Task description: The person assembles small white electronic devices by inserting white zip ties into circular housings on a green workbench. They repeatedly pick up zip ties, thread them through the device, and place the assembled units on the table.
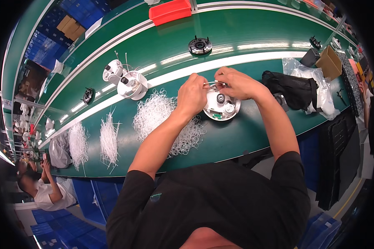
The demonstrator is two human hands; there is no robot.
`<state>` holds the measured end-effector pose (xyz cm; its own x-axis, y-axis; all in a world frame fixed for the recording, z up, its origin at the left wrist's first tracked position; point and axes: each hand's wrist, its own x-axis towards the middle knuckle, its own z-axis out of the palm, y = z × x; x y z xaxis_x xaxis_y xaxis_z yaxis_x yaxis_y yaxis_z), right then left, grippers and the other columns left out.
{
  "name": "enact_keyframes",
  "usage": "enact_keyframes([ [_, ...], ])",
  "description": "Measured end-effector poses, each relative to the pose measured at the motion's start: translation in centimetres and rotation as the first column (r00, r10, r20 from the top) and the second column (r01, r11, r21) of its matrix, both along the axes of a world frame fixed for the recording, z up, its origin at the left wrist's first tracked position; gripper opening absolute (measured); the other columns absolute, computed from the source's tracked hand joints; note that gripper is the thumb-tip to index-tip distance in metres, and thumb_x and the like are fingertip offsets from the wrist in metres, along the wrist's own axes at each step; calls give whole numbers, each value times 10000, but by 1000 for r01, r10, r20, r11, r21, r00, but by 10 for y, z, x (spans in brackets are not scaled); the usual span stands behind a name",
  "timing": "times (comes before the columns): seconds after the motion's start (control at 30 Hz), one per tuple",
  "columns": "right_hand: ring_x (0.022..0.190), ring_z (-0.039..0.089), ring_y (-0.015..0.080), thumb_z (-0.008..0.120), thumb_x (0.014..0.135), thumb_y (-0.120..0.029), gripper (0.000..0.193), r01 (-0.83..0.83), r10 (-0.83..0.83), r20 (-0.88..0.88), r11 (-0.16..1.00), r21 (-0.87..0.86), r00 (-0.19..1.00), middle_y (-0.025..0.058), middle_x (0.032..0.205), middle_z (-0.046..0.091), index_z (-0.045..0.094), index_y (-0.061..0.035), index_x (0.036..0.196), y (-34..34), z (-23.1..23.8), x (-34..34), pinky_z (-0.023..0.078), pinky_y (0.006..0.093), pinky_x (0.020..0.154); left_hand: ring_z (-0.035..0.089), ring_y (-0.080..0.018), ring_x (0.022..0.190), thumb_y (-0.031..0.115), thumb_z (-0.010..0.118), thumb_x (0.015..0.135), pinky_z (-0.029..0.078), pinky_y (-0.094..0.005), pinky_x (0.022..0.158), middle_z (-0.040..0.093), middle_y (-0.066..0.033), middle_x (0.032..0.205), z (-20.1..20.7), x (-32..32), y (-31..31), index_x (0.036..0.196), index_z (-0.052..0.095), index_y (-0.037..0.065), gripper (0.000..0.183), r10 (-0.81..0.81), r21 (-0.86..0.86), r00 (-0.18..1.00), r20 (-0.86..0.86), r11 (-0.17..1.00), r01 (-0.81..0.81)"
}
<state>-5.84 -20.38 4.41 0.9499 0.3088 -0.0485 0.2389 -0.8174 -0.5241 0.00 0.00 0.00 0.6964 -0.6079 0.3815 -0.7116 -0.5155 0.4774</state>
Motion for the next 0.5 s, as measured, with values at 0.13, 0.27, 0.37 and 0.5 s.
enact_keyframes([
  [0.13, 908, 654, 352, 679, 797, -107, 122, 91, -86, -59, 992, 85, 995, 166, 946, 689, 638, -52, 898, 2, 1, -1, 503, 422, 818, 665, -235, 760, 149, 712, 853, 533, -365, 713, 649, -123, 927, 0, 7, 13, 971, 669, 16, 183, -29, -137, 974, -225, 991, -2],
  [0.27, 857, 673, 360, 668, 815, -104, 122, 89, -111, 160, 986, 142, 981, 156, 878, 703, 646, -38, 915, -32, -19, 10, 515, 418, 783, 640, -175, 683, 213, 730, 862, 526, -316, 675, 671, -106, 935, -6, 19, 36, 1006, 659, -5, 271, -13, -215, 893, -450, 972, -94],
  [0.37, 791, 691, 281, 642, 828, -63, 109, 301, -360, 164, 906, 298, 919, 155, 853, 696, 628, 4, 912, -68, -21, 31, 535, 382, 703, 626, -128, 680, 219, 725, 883, 511, -285, 647, 676, -77, 901, -10, 25, 59, 1039, 638, -25, 303, 1, -235, 846, -534, 961, -150],
  [0.5, 529, 646, 168, 632, 854, -60, 80, 591, -707, 124, 662, 461, 696, 82, 672, 624, 588, 3, 830, -137, -28, 72, 536, 304, 475, 606, -77, 674, 174, 688, 922, 480, -234, 580, 653, -31, 863, 3, 17, 94, 1038, 628, -4, 220, -9, -296, 791, -611, 930, -218],
])
